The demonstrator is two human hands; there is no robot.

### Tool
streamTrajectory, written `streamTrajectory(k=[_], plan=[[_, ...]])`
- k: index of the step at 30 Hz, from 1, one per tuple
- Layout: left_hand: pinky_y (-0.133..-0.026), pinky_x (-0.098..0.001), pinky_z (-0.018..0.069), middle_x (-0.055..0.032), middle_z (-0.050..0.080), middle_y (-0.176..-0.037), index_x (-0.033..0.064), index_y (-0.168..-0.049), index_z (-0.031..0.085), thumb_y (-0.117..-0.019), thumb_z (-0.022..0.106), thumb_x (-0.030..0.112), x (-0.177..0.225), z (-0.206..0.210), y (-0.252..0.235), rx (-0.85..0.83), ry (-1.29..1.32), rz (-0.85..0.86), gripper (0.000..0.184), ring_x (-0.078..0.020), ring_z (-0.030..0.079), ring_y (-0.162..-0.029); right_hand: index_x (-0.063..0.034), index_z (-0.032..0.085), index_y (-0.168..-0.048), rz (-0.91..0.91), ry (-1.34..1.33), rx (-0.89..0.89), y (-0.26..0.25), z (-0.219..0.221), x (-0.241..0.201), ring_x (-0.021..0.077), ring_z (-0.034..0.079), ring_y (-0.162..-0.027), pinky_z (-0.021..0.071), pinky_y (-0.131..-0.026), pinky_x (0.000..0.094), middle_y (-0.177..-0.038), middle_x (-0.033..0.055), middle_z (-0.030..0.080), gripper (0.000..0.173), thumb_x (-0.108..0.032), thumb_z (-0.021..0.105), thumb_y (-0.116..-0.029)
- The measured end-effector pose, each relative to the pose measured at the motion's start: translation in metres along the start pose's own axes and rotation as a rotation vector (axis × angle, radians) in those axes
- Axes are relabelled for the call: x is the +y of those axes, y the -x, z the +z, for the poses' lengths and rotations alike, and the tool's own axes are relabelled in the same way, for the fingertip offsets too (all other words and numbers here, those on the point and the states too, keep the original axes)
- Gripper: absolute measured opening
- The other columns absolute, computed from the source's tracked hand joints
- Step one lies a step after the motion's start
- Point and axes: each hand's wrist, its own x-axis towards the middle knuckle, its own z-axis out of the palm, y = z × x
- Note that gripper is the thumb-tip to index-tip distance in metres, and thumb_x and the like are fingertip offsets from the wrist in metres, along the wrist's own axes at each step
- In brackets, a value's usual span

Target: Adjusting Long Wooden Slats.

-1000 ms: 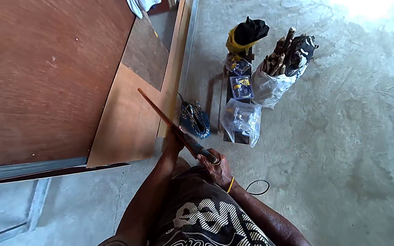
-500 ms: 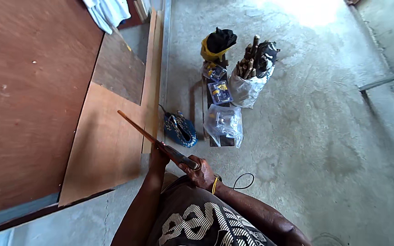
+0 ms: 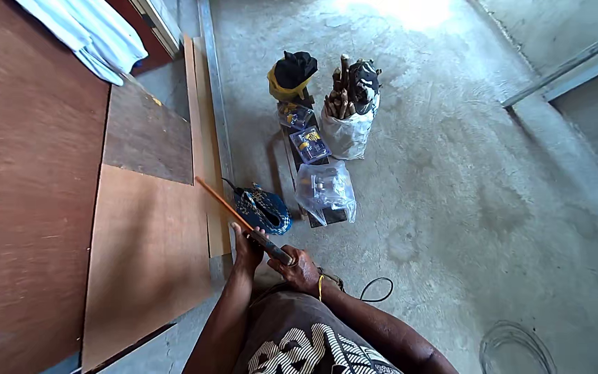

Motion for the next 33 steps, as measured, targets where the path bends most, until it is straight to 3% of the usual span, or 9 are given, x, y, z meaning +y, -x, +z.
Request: streamTrajectory(k=[5, 8, 12, 14, 16, 18, 21, 26, 33], plan=[[-0.099, -0.0525, 0.0474, -0.0209, 0.048, -0.146, 0.0085, -0.152, 0.039, -0.1062, 0.044, 0.053, -0.008, 0.014, -0.008, -0.066, -0.203, -0.012, 0.064, -0.0325, 0.054, -0.124, -0.0002, 0.07, -0.1, 0.119, 0.018, 0.004, 0.0, 0.004, 0.018, 0.0202, 0.066, -0.075, 0.0546, -0.073, 0.0427, -0.081, 0.0112, 0.068, 0.039, -0.039, 0.07, -0.0938], [-0.089, -0.0489, 0.0519, -0.022, 0.056, -0.13, 0.0047, -0.147, 0.042, -0.1022, 0.06, 0.033, -0.019, 0.021, -0.031, -0.009, -0.288, -0.005, 0.056, -0.0312, 0.059, -0.109, -0.0027, 0.071, -0.102, 0.227, -0.079, 0.073, 0.0, 0.01, 0.03, 0.0129, 0.066, -0.068, 0.0581, -0.069, 0.0358, -0.079, 0.0053, 0.069, 0.036, -0.037, 0.073, -0.0916], [-0.085, -0.0451, 0.0529, -0.021, 0.057, -0.12, 0.0026, -0.147, 0.039, -0.0977, 0.067, 0.031, -0.029, 0.024, -0.065, 0.003, -0.3, -0.008, 0.063, -0.0277, 0.059, -0.098, -0.003, 0.069, -0.102, 0.238, -0.086, 0.093, -0.011, 0.017, 0.038, 0.0083, 0.063, -0.072, 0.0552, -0.071, 0.0307, -0.081, 0.0026, 0.067, 0.034, -0.035, 0.074, -0.0905], [-0.083, -0.0426, 0.0521, -0.0206, 0.057, -0.118, 0.0009, -0.147, 0.04, -0.0976, 0.068, 0.029, -0.023, 0.021, -0.082, -0.001, -0.329, -0.009, 0.063, -0.026, 0.058, -0.095, -0.003, 0.067, -0.116, 0.258, -0.019, -0.006, -0.019, 0.02, 0.038, 0.0121, 0.065, -0.08, 0.0559, -0.078, 0.0343, -0.089, 0.0051, 0.07, 0.049, -0.041, 0.076, -0.0873], [-0.086, -0.0419, 0.0523, -0.0226, 0.059, -0.119, -0.003, -0.144, 0.043, -0.0971, 0.069, 0.027, -0.007, 0.012, -0.1, 0.012, -0.446, 0.002, 0.062, -0.0266, 0.059, -0.098, -0.0029, 0.06, -0.138, 0.321, 0.07, -0.101, -0.022, 0.017, 0.037, 0.0228, 0.07, -0.102, 0.0568, -0.093, 0.043, -0.116, 0.0147, 0.071, 0.071, -0.042, 0.081, -0.0825], [-0.104, -0.0485, 0.0478, -0.0293, 0.056, -0.135, -0.0062, -0.147, 0.04, -0.095, 0.073, 0.025, 0.015, -0.007, -0.128, 0.006, -0.589, 0.002, 0.069, -0.0346, 0.058, -0.121, 0.0012, 0.053, -0.145, 0.368, 0.074, -0.093, -0.02, 0.012, 0.048, 0.0283, 0.069, -0.111, 0.0569, -0.097, 0.0434, -0.13, 0.0208, 0.066, 0.077, -0.036, 0.081, -0.0835], [-0.112, -0.0524, 0.0434, -0.0302, 0.052, -0.143, -0.0028, -0.153, 0.033, -0.0869, 0.081, 0.028, 0.035, -0.05, -0.179, 0.04, -0.805, 0.072, 0.088, -0.0386, 0.052, -0.134, 0.001, 0.057, -0.14, 0.568, 0.076, -0.017, -0.012, 0.0, 0.078, 0.027, 0.072, -0.106, 0.0589, -0.095, 0.0442, -0.124, 0.0187, 0.07, 0.06, -0.028, 0.076, -0.0908], [-0.109, -0.0609, 0.0442, -0.0305, 0.047, -0.149, 0.0088, -0.163, 0.022, -0.0768, 0.085, 0.044, 0.037, -0.129, -0.278, 0.261, -1.291, 0.118, 0.113, -0.0469, 0.051, -0.134, 0.0015, 0.062, -0.135, 0.865, 0.284, -0.128, -0.004, 0.0, 0.17, 0.0354, 0.071, -0.105, 0.0544, -0.097, 0.0548, -0.119, 0.0214, 0.072, 0.053, -0.029, 0.074, -0.0941], [-0.104, -0.062, 0.0464, -0.0286, 0.049, -0.146, 0.0107, -0.163, 0.023, -0.0761, 0.084, 0.045, -0.047, -0.199, -0.436, 0.484, -1.41, 0.119, 0.111, -0.046, 0.052, -0.132, -0.0031, 0.053, -0.148, 0.979, 0.509, -0.418, -0.005, 0.076, 0.278, 0.0485, 0.053, -0.132, 0.0436, -0.11, 0.061, -0.144, 0.0323, 0.053, 0.079, -0.046, 0.078, -0.0871]])
